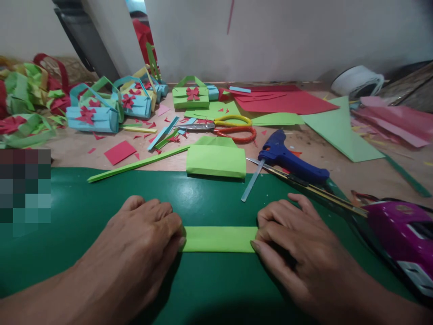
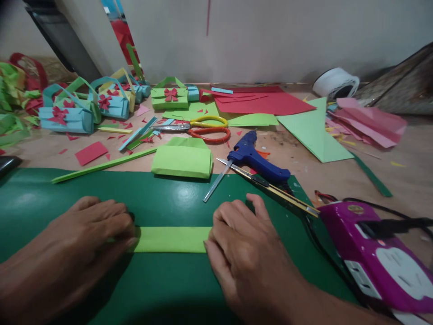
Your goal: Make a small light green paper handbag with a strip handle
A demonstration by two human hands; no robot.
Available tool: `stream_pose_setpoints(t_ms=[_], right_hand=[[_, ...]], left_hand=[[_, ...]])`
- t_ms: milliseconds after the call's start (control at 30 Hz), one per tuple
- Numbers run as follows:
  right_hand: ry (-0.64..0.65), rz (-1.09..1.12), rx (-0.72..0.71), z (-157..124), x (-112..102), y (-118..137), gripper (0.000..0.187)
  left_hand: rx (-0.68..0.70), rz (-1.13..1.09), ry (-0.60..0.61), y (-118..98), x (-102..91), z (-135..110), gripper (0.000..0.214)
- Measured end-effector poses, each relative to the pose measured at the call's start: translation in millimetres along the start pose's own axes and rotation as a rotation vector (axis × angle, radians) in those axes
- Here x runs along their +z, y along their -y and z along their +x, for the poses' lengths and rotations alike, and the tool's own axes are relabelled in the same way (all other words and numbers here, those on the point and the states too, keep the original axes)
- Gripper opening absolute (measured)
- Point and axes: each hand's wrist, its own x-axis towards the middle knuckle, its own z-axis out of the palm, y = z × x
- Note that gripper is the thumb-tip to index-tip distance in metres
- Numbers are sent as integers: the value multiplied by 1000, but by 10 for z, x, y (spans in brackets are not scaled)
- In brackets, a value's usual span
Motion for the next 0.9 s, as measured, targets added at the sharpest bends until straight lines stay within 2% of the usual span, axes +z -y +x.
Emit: stream_pose_setpoints(t_ms=[233, 700, 900], right_hand=[[-4, 10, 22, -23, 17, 0, 20], [28, -6, -3, -5, -16, -2, 21], [58, -27, 33, -31, -33, 35, 18]], left_hand=[[56, 126, 34, -3, -6, -15, 24], [30, 108, -27, 2, 44, -56, 19], [33, 136, -38, 20, 90, -82, 19]])
